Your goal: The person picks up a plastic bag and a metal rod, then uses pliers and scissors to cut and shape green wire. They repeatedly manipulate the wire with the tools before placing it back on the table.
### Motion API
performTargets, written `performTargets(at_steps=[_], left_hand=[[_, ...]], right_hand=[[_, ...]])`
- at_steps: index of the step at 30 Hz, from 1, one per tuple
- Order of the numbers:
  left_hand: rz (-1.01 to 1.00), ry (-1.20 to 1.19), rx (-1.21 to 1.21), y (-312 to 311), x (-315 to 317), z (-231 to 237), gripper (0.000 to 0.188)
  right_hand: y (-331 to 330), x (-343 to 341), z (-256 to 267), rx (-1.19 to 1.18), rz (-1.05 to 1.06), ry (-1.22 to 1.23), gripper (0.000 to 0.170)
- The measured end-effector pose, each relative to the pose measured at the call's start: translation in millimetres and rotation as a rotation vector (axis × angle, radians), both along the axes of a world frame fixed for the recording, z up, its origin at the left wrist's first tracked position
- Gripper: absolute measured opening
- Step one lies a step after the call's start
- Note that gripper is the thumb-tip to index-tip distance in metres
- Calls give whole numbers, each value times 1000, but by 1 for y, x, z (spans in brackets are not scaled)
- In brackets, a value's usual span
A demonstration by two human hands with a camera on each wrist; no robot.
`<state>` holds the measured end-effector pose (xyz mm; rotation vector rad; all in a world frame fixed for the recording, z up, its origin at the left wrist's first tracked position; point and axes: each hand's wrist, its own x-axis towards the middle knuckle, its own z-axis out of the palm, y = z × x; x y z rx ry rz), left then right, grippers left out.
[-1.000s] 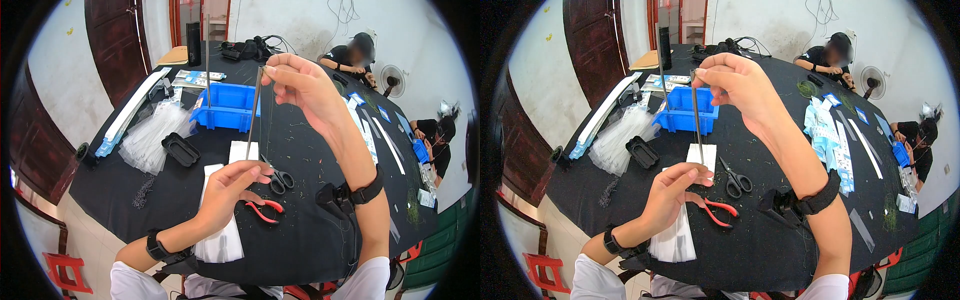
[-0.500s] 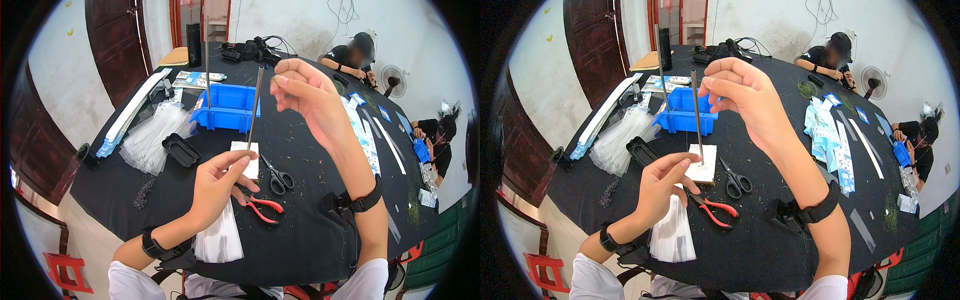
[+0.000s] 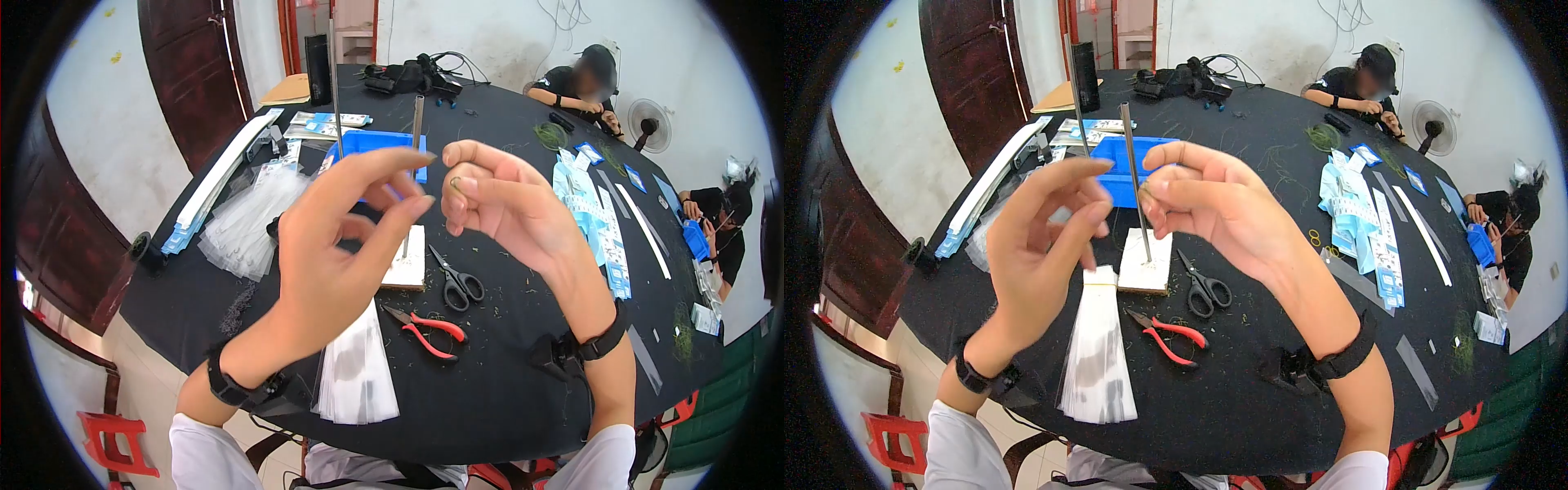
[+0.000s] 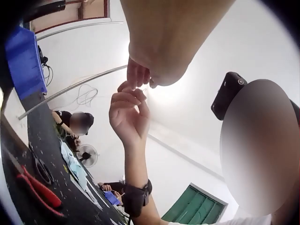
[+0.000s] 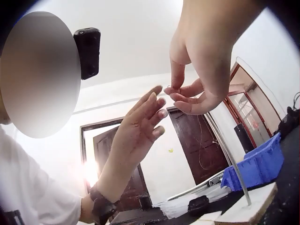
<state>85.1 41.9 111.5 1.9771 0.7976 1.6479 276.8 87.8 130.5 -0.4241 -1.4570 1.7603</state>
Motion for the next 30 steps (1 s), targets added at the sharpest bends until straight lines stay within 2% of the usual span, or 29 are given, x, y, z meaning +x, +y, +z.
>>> performTargets(at_steps=[4,14,17,21,24,27,30], left_hand=[[-92,151,136,16,2,15,22],[-200,290,176,29,-10,23,16],[-179,305,194,31,-10,24,12],[-120,279,75,28,-9,29,10],[-93,285,71,30,-7,29,10],[-56,195,18,32,-6,25,12],[79,36,0,35,-4,15,16]], right_hand=[[-5,-2,-1,-127,90,55,24],[-1,-2,-5,-169,241,131,24],[-3,-3,-5,-169,175,88,25],[-7,-2,-3,147,-76,-99,20],[-6,-4,-3,357,-212,-193,16],[-3,-9,-1,471,-346,-196,12],[2,-18,6,593,-552,-229,10]])
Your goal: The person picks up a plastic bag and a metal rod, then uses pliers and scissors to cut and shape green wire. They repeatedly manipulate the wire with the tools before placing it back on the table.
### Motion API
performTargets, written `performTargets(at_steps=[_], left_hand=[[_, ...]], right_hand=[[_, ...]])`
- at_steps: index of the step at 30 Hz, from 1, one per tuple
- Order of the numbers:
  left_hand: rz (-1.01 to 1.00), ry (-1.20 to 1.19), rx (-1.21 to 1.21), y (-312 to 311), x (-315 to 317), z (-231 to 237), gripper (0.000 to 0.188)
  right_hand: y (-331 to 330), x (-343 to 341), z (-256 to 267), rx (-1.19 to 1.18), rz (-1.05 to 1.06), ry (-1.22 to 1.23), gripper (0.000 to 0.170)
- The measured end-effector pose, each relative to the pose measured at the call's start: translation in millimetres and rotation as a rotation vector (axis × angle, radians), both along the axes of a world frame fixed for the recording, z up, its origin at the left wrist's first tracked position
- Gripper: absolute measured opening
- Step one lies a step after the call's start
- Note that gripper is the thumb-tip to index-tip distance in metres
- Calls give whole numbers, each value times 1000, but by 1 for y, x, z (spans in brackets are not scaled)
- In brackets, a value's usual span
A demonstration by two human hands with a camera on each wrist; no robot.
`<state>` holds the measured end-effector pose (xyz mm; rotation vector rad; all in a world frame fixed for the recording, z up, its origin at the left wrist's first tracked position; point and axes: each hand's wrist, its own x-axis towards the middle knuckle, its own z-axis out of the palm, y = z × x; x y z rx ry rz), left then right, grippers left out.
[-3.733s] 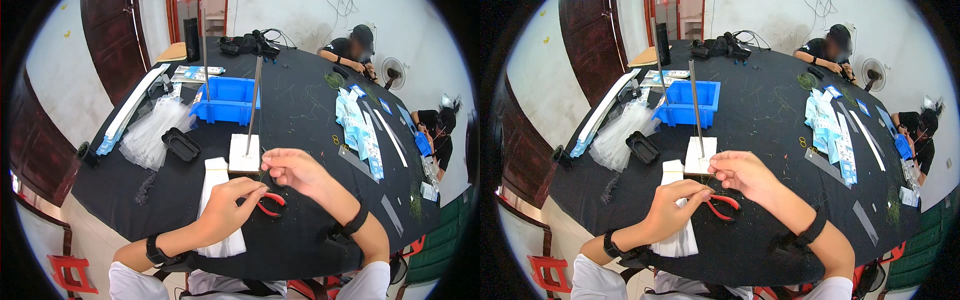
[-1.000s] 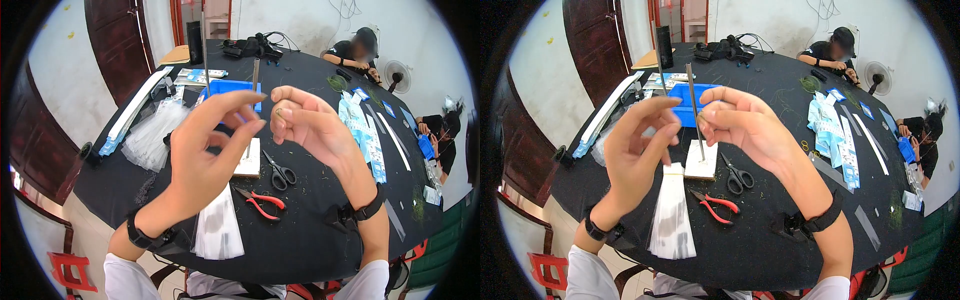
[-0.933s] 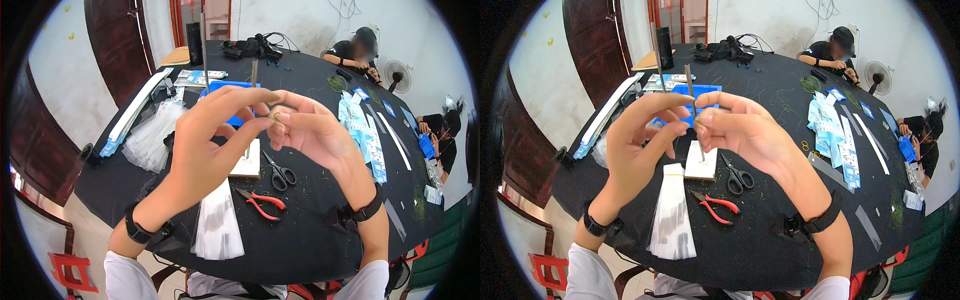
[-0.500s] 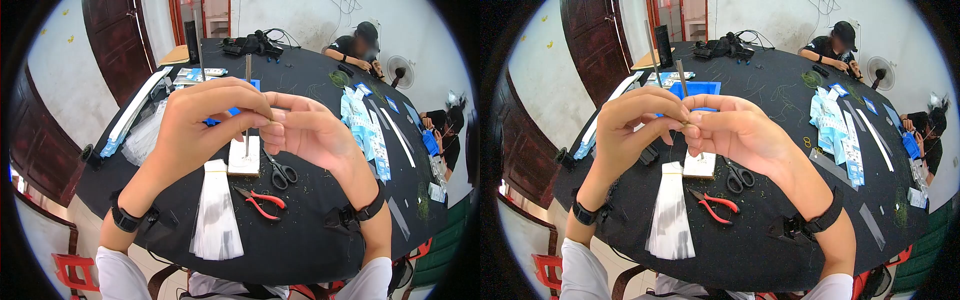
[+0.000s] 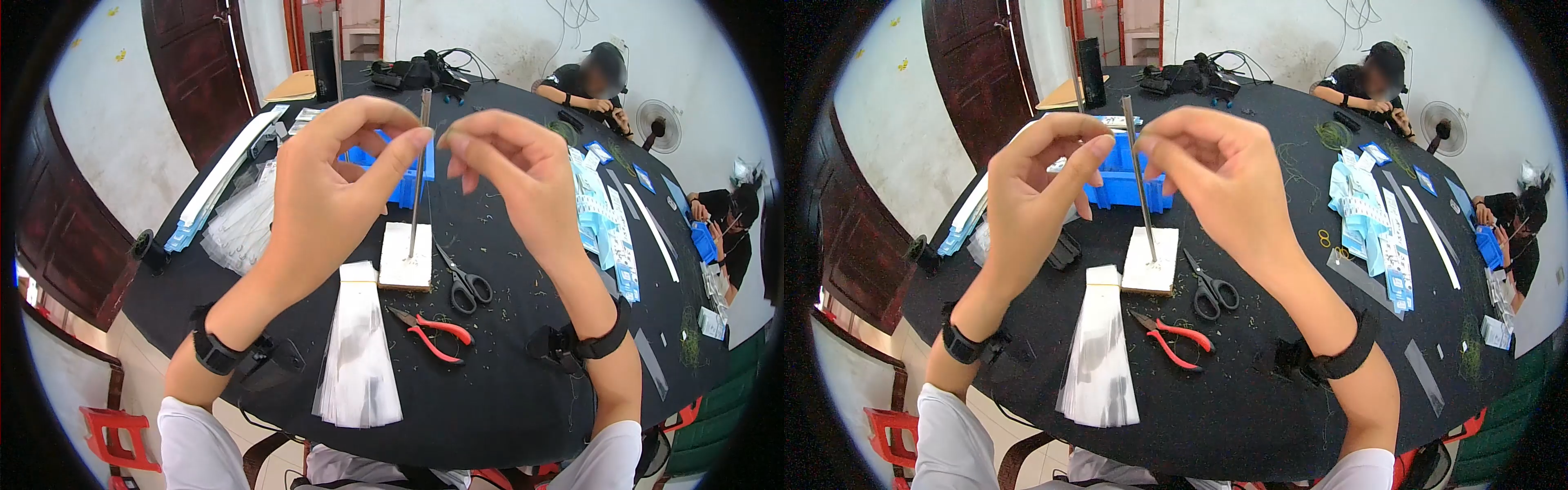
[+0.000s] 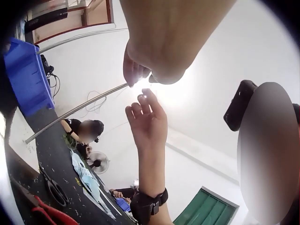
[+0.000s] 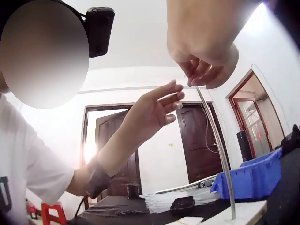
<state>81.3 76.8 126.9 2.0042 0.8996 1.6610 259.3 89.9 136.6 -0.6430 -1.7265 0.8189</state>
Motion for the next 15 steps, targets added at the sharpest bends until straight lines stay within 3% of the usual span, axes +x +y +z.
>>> performTargets(at_steps=[3,6,9,15], left_hand=[[61,-88,-152,2,1,-6,16],[53,-153,-51,15,2,-8,19],[-28,-151,-52,22,1,2,28],[-96,-163,-90,31,-2,3,26]], right_hand=[[15,-8,5,158,-204,-24,9],[23,-13,5,211,-285,-51,10],[23,-17,6,225,-279,-20,10],[27,-16,4,299,-381,-88,9]])
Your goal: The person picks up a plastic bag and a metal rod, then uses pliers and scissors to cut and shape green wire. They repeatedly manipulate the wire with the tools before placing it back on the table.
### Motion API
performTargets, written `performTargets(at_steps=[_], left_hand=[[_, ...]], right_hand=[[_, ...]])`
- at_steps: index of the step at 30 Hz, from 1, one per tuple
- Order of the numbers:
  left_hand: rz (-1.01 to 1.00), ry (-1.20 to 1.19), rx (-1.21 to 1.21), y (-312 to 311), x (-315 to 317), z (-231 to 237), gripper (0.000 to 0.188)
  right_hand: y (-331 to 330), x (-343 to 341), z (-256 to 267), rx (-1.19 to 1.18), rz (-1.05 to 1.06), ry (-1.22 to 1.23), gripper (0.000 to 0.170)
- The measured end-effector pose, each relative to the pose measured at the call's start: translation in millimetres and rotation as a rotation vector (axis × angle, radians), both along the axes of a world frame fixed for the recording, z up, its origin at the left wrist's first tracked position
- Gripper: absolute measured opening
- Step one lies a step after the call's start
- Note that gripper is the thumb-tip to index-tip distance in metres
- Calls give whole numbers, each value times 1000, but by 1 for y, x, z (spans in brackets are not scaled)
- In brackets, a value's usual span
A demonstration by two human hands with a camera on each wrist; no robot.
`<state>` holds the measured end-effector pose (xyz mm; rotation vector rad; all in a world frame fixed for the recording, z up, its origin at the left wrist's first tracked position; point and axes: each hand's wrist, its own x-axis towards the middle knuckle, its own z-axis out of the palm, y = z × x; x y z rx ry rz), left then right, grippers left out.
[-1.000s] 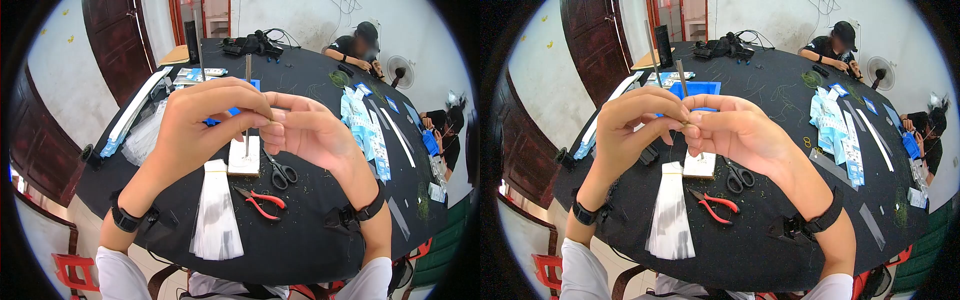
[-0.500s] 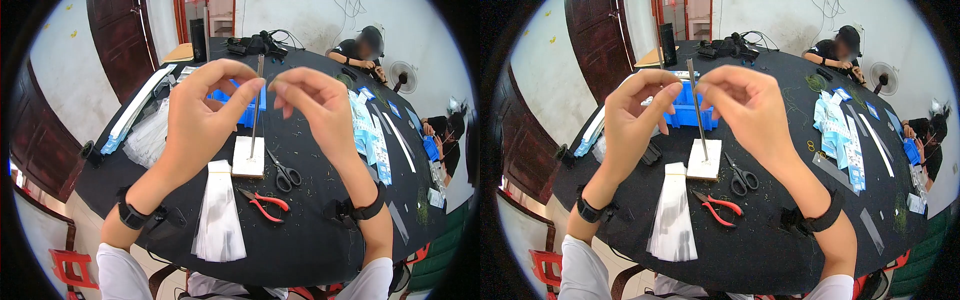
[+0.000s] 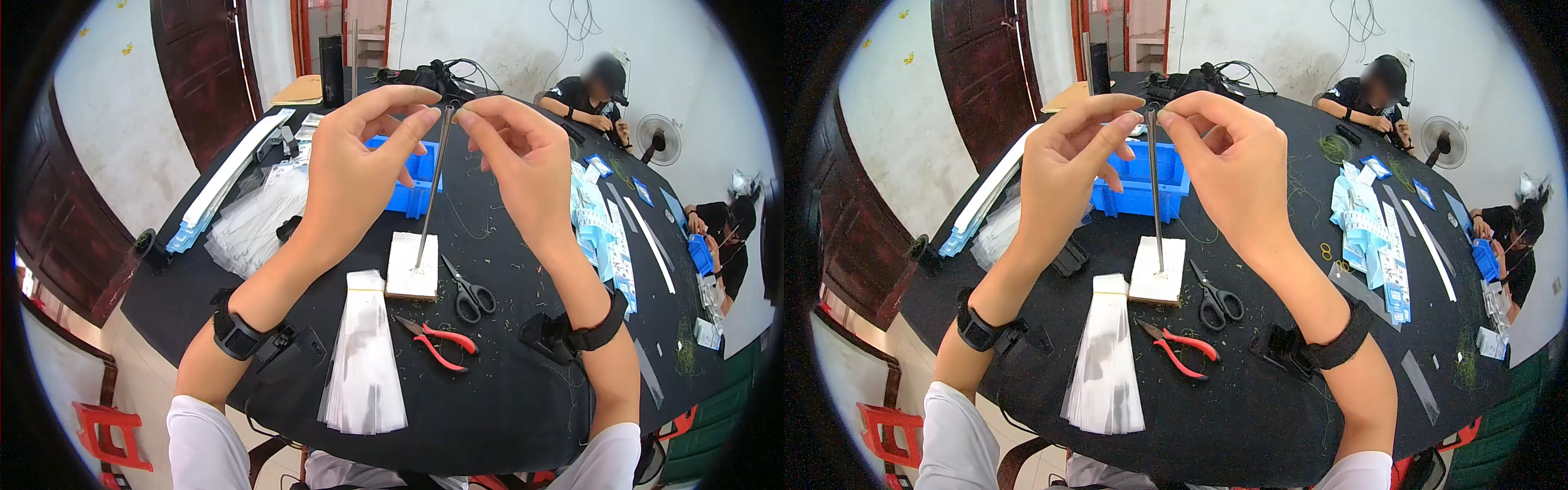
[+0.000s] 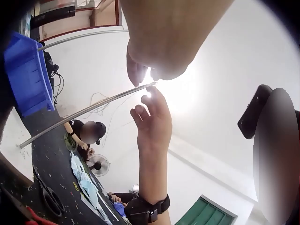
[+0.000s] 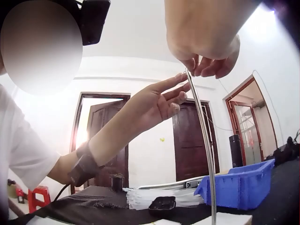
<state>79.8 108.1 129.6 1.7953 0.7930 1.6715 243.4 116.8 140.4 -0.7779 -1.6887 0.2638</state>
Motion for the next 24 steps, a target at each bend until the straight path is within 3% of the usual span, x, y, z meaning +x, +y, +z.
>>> performTargets(at_steps=[9,15,21,24], left_hand=[[-26,-48,-54,-2,3,0,25],[-9,-21,-78,-7,0,-6,27],[34,31,-156,-16,-9,-18,23],[115,112,71,-6,-6,-7,27]], right_hand=[[-2,-2,-1,33,-44,-25,7],[-2,3,-19,-124,7,6,10],[-8,24,-54,-676,135,80,14],[-4,29,-68,-858,210,163,15]])
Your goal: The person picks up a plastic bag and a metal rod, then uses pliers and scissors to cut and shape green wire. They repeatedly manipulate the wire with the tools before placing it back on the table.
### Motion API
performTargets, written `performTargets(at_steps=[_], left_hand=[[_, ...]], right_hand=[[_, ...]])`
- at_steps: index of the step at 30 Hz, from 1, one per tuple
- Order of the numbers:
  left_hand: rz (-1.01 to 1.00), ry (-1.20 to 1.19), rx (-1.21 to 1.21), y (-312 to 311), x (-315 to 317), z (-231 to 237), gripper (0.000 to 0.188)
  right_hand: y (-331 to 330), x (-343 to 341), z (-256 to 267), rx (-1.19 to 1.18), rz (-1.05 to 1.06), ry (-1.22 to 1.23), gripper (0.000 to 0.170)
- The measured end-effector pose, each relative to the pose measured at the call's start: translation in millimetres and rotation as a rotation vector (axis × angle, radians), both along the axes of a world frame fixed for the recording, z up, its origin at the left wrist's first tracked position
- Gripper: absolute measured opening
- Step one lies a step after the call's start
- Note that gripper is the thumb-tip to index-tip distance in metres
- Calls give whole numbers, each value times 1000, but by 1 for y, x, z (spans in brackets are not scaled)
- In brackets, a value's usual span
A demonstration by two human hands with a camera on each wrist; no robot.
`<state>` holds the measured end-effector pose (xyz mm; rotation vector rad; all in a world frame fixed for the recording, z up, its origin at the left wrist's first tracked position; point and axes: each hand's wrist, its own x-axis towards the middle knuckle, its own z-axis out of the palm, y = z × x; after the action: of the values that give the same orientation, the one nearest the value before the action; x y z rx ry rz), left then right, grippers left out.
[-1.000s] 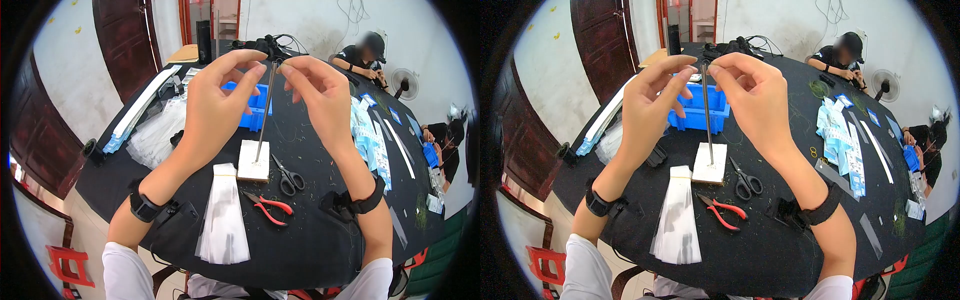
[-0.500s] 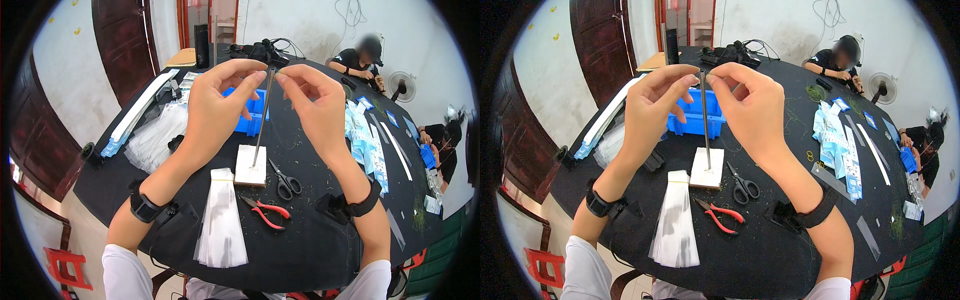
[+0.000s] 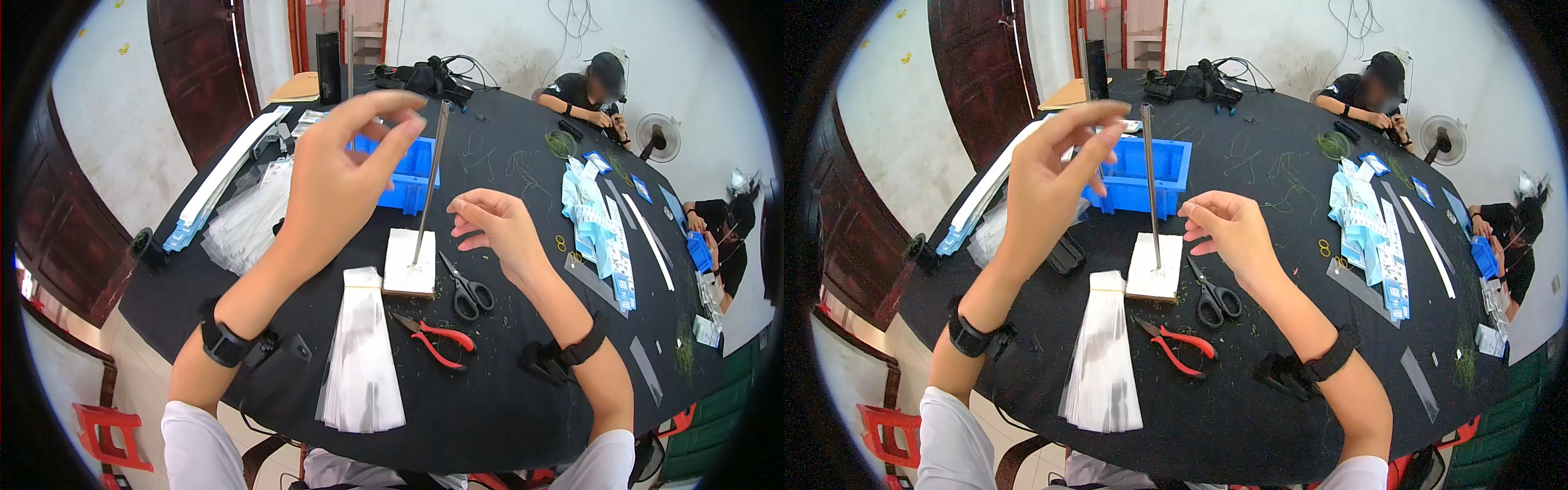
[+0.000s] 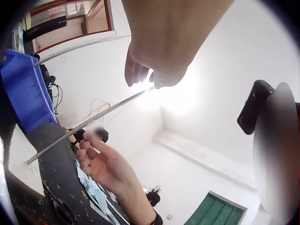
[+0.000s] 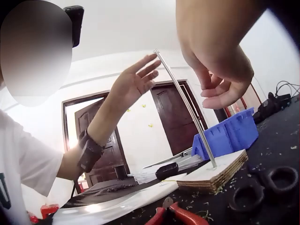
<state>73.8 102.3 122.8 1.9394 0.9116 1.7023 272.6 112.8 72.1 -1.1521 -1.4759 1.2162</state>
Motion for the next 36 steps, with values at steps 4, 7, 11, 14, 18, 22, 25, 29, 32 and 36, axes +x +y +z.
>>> performTargets(at_steps=[4,7,11,14,18,22,25,29,32,36], left_hand=[[27,169,180,14,4,18,24],[-8,203,138,20,5,24,21],[-15,180,96,22,9,23,20],[33,196,98,18,11,24,21],[5,219,155,19,10,22,23],[-202,225,99,26,-3,25,24],[-244,266,88,29,-7,26,24],[-204,210,63,32,-1,25,23],[-137,214,82,31,8,25,23],[-60,265,81,28,13,28,24]], right_hand=[[3,2,-10,-135,81,114,20],[4,4,-18,-184,144,173,23],[0,8,-31,-184,202,221,24],[-6,3,-27,-181,185,167,23],[-7,0,-23,-159,170,88,22],[-4,2,-23,-185,157,81,21],[-4,4,-21,-189,167,82,21],[-4,5,-21,-172,153,69,22],[-6,3,-21,-140,132,53,22],[-6,2,-21,-124,147,38,23]])
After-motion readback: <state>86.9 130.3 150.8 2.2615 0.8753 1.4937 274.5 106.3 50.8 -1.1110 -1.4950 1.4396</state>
